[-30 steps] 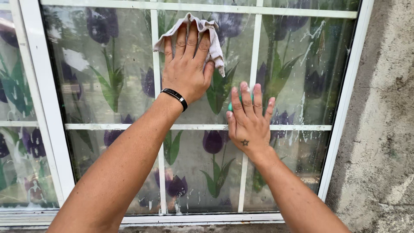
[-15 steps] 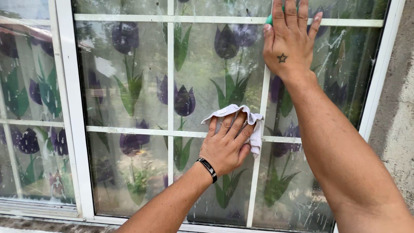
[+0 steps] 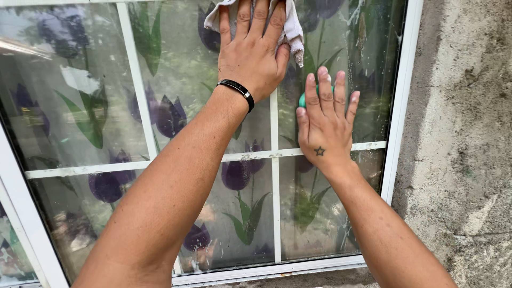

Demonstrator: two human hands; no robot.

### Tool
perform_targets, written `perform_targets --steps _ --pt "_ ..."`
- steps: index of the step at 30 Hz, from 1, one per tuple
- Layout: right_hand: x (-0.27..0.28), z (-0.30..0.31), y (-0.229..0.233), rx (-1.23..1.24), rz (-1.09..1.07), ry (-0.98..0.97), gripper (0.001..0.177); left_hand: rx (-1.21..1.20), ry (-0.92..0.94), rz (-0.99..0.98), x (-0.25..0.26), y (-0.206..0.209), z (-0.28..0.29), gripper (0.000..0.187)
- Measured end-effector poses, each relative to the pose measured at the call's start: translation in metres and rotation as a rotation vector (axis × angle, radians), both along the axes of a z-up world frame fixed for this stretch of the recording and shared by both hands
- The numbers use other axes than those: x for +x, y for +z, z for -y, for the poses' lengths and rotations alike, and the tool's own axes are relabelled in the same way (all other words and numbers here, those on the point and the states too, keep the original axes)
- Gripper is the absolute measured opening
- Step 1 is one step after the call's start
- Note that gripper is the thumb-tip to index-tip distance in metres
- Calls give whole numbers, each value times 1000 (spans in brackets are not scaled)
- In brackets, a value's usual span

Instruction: The person cleans a glass window by scrubbing it with a sponge and wiping it with a cloth.

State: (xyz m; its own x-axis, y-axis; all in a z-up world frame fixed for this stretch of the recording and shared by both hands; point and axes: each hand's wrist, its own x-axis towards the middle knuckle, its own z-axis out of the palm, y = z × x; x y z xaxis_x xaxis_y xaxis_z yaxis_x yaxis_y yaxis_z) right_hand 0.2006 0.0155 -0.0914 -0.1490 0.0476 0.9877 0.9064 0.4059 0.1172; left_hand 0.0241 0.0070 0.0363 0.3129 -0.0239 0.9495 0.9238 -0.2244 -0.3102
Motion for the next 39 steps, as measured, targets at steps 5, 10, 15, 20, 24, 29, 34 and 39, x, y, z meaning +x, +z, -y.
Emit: perform_targets --steps 5,10,15,20,24,29,34,39 --pt "22 3 -42 -12 29 -20 64 -18 -11 47 25 33 -2 65" --pt "42 -4 -2 21 11 -10 65 71 -33 6 24 20 -6 71" --pt "65 -17 89 31 -8 -36 64 25 -35 -12 32 -16 -3 72" --pt "73 -20 163 41 52 -40 61 -49 -87 -107 46 -76 11 71" --pt "79 -23 163 62 44 -38 59 -93 -135 -255 51 -105 17 68" --pt "77 -26 127 98 9 -33 60 -70 -137 -272 42 -86 15 66" --pt "69 -19 64 47 -18 -61 64 -15 -112 -174 23 -44 10 68" --pt "48 -8 -25 28 41 -28 65 20 -46 -55 -27 -1 6 68"
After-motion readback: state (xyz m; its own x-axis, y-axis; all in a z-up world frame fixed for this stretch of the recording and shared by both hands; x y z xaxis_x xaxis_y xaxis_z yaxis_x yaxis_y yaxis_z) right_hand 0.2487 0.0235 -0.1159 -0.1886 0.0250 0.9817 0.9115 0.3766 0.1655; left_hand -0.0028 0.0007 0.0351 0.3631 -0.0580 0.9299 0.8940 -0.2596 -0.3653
